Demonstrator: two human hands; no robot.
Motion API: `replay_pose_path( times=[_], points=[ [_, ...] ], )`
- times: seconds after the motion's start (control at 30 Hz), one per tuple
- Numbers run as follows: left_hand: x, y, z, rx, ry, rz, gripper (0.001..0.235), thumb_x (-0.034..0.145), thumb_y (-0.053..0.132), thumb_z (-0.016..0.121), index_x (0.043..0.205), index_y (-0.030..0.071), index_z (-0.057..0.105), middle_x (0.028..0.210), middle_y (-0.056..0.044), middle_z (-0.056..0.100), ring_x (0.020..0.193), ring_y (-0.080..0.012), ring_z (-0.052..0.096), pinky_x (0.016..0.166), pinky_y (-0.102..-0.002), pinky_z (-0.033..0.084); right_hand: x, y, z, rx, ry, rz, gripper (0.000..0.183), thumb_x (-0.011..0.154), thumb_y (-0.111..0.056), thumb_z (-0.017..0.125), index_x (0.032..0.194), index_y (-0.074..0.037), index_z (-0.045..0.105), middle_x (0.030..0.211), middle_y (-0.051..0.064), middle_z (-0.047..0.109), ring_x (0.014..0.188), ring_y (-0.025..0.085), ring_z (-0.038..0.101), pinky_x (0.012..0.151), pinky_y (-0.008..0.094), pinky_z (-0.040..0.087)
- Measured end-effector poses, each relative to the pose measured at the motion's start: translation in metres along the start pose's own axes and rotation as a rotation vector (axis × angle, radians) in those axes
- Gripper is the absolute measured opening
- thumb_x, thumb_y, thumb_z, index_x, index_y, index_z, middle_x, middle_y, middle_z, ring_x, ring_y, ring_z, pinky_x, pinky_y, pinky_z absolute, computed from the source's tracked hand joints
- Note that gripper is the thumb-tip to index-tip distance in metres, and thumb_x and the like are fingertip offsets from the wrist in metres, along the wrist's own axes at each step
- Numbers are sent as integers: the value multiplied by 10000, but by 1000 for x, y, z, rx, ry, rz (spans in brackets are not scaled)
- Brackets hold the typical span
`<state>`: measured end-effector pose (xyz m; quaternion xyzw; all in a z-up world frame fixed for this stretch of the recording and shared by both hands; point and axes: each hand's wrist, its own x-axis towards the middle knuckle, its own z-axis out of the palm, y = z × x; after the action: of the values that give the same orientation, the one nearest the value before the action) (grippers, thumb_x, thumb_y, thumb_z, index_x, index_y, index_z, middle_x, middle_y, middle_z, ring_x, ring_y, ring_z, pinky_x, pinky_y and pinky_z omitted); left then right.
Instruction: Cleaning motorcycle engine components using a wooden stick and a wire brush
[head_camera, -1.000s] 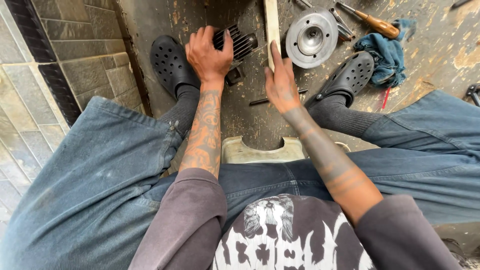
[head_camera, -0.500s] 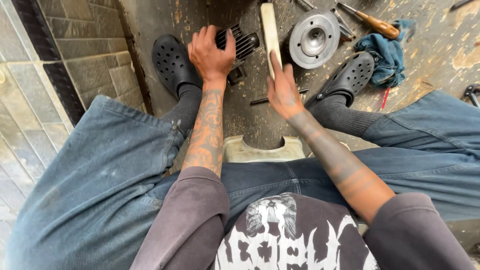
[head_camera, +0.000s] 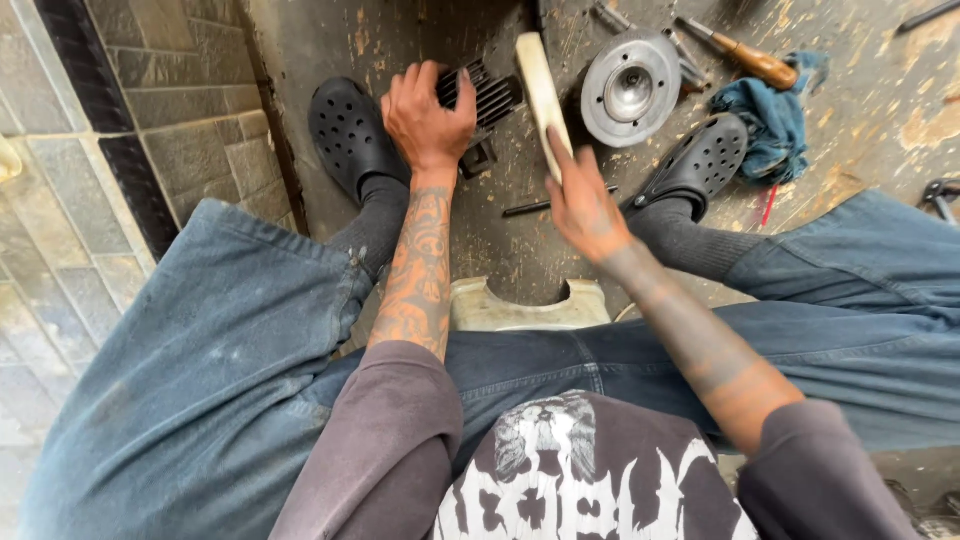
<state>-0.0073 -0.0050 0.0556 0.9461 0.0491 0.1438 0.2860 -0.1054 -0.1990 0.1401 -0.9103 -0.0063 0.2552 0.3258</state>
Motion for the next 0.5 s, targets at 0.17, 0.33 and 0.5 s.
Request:
replay_pose_path(
  times=[0.17,0.33,0.5],
  points=[
    [-4,-9,8,12,-3,12,242,846,338,676,837,97,702,773,-57,691,672,-196,590,697,-360,473,2,10,13,-52,13,-60,645,1027,-22,502,1627,-82,271,1137,294,490,626,245,469,572,377,493],
    [1,-3,2,11,-2,27,211,831,307,696,826,96,695,771,-60,683,672,-220,595,690,-374,476,64,24,10,-89,-12,43,620,1086,-72,467,1660,-129,239,935,76,403,608,132,411,519,275,480],
    [-2,-4,0,-4,8,8,183,817,295,701,841,114,714,775,-43,701,667,-206,600,696,-365,485,-16,-1,-42,-117,-47,-62,620,995,-10,512,1583,19,317,1062,307,524,666,367,581,642,488,526]
  ],
)
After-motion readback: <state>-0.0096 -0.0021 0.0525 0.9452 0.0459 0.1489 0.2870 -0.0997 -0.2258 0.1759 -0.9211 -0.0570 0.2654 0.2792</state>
